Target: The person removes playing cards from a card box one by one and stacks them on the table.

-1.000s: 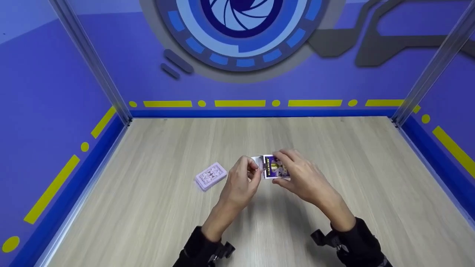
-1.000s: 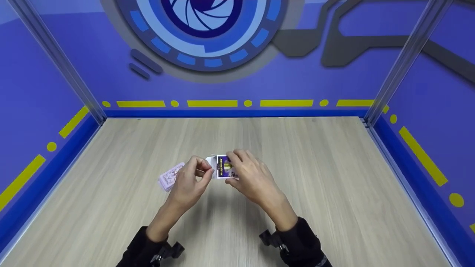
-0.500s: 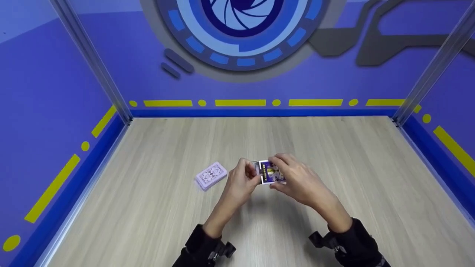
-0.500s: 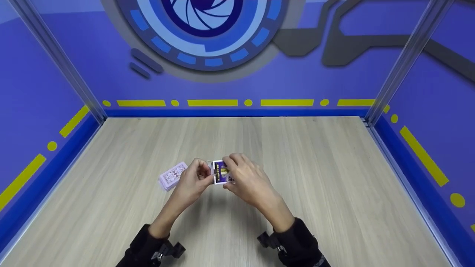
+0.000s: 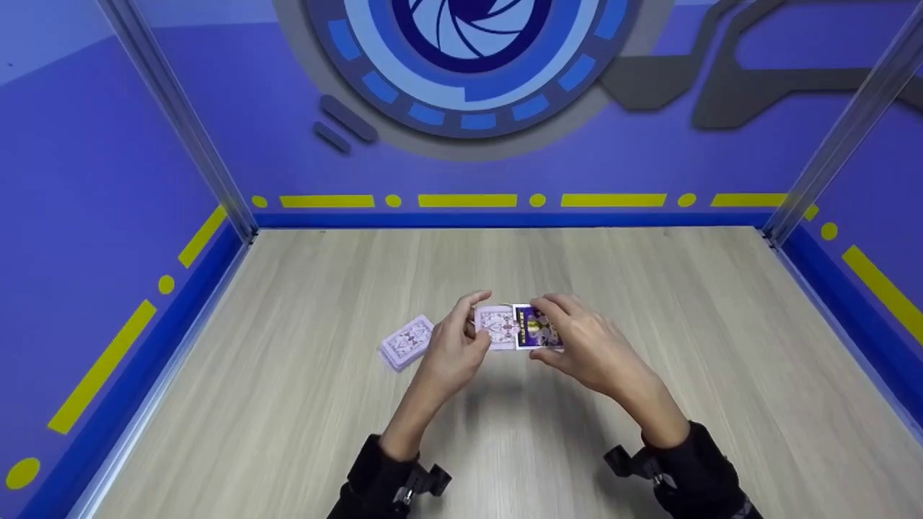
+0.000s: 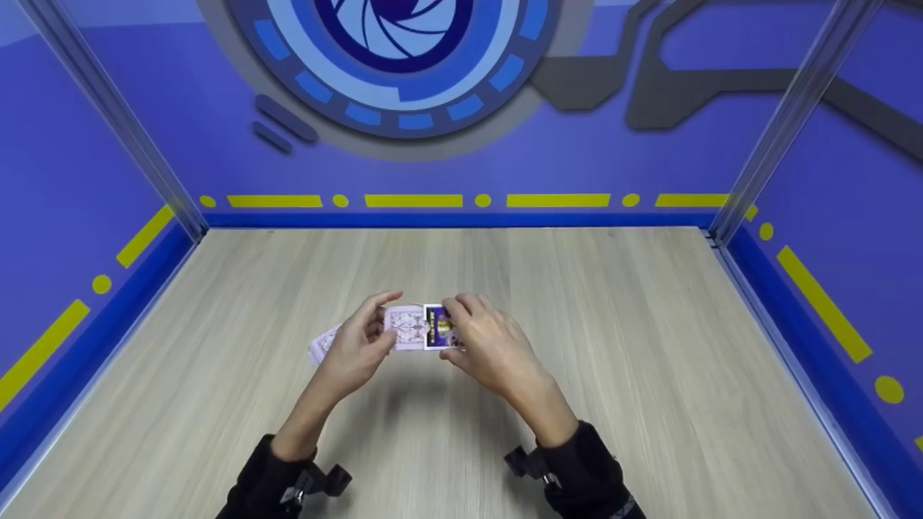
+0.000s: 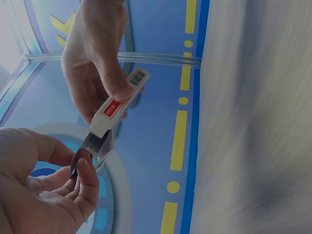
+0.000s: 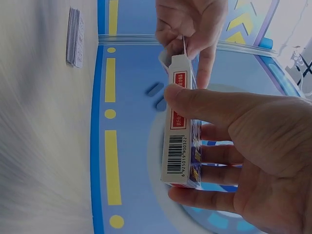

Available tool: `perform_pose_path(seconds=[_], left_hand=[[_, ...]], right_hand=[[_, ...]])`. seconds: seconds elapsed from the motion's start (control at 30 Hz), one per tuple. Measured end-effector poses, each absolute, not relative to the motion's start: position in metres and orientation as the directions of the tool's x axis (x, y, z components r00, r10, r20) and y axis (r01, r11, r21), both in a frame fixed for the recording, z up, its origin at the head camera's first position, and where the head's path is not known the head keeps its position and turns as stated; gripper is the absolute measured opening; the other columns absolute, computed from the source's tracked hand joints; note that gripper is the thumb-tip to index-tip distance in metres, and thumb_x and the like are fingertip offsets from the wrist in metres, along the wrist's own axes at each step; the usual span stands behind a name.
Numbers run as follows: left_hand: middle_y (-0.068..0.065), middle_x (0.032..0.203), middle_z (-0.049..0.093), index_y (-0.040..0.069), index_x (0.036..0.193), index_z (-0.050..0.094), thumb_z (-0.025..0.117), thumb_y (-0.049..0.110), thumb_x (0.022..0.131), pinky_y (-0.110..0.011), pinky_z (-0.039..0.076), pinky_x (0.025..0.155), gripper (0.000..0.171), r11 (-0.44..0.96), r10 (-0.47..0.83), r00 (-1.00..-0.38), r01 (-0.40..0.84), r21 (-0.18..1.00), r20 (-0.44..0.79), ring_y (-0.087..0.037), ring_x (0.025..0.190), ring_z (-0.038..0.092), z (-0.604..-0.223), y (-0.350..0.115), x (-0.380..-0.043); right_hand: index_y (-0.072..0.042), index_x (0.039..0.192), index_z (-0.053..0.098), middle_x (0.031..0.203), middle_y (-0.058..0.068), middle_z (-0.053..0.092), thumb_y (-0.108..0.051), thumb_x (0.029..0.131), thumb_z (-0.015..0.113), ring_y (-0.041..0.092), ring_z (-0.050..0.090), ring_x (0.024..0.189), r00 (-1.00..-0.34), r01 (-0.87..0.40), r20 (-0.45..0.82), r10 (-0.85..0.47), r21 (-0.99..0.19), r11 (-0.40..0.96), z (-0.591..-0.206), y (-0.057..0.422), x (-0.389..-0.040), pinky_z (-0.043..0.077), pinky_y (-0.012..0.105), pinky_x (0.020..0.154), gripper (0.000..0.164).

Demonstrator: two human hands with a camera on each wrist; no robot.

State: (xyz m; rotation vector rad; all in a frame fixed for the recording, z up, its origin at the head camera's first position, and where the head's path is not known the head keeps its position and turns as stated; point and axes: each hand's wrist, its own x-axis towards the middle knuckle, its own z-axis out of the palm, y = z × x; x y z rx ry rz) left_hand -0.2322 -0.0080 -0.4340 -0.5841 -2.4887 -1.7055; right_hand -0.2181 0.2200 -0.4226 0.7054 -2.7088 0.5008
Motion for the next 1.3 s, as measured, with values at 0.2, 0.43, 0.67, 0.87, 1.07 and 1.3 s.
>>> perform_pose_path(seconds=[0.2, 0.43, 0.67, 0.87, 1.07, 1.3], left_hand=[[-0.006, 0.118, 0.055, 0.007, 0.138, 0.063, 0.069, 0.006, 0.09, -0.026, 0.047, 0.073, 0.048, 0.492, 0.297, -0.917, 0.386, 0.78, 0.266, -0.013, 0.088, 0.053, -0.425, -0.018, -0.229], [-0.011, 0.127, 0.047, 0.008, 0.13, 0.06, 0.096, 0.034, 0.07, -0.039, 0.05, 0.092, 0.074, 0.67, 0.405, -0.816, 0.572, 0.473, 0.413, -0.023, 0.107, 0.054, -0.428, -0.023, -0.226], [-0.006, 0.114, 0.055, 0.006, 0.132, 0.061, 0.095, 0.032, 0.073, -0.037, 0.048, 0.092, 0.073, 0.692, 0.458, -0.741, 0.644, 0.326, 0.492, -0.021, 0.103, 0.052, -0.432, -0.023, -0.228], [-0.007, 0.117, 0.054, 0.01, 0.139, 0.063, 0.091, 0.029, 0.08, -0.038, 0.046, 0.095, 0.069, 0.706, 0.453, -0.775, 0.613, 0.354, 0.44, -0.022, 0.108, 0.05, -0.429, -0.028, -0.229], [-0.01, 0.12, 0.053, 0.005, 0.136, 0.063, 0.091, 0.026, 0.08, -0.037, 0.048, 0.09, 0.066, 0.703, 0.347, -0.813, 0.555, 0.444, 0.468, -0.024, 0.107, 0.05, -0.422, -0.041, -0.235], [-0.013, 0.119, 0.052, 0.001, 0.135, 0.063, 0.093, 0.032, 0.078, -0.039, 0.048, 0.086, 0.071, 0.738, 0.18, -0.87, 0.428, 0.522, 0.46, -0.027, 0.105, 0.049, -0.417, -0.061, -0.244]], right_hand=[[-0.004, 0.138, 0.06, 0.133, 0.017, 0.061, -0.025, 0.079, 0.092, 0.033, 0.061, 0.118, -0.834, -0.513, 0.374, -0.405, -0.258, 0.819, -0.422, 0.221, -0.218, 0.056, 0.05, 0.089, 0.07], [-0.005, 0.138, 0.06, 0.133, 0.014, 0.061, -0.026, 0.079, 0.092, 0.031, 0.06, 0.12, -0.831, -0.523, 0.37, -0.415, -0.268, 0.809, -0.425, 0.22, -0.218, 0.056, 0.049, 0.087, 0.07], [-0.004, 0.139, 0.06, 0.133, 0.014, 0.061, -0.026, 0.079, 0.092, 0.032, 0.06, 0.12, -0.828, -0.53, 0.367, -0.424, -0.266, 0.805, -0.425, 0.219, -0.218, 0.056, 0.049, 0.088, 0.071], [-0.003, 0.137, 0.06, 0.133, 0.016, 0.061, -0.025, 0.079, 0.092, 0.033, 0.061, 0.118, -0.829, -0.529, 0.369, -0.42, -0.273, 0.804, -0.423, 0.223, -0.219, 0.056, 0.05, 0.089, 0.07], [-0.003, 0.137, 0.059, 0.133, 0.018, 0.061, -0.024, 0.08, 0.092, 0.033, 0.063, 0.112, -0.844, -0.501, 0.375, -0.382, -0.301, 0.811, -0.42, 0.23, -0.22, 0.057, 0.048, 0.085, 0.07], [-0.004, 0.139, 0.058, 0.134, 0.018, 0.06, -0.026, 0.082, 0.09, 0.032, 0.064, 0.108, -0.857, -0.477, 0.378, -0.35, -0.326, 0.816, -0.418, 0.237, -0.221, 0.057, 0.049, 0.081, 0.069]])
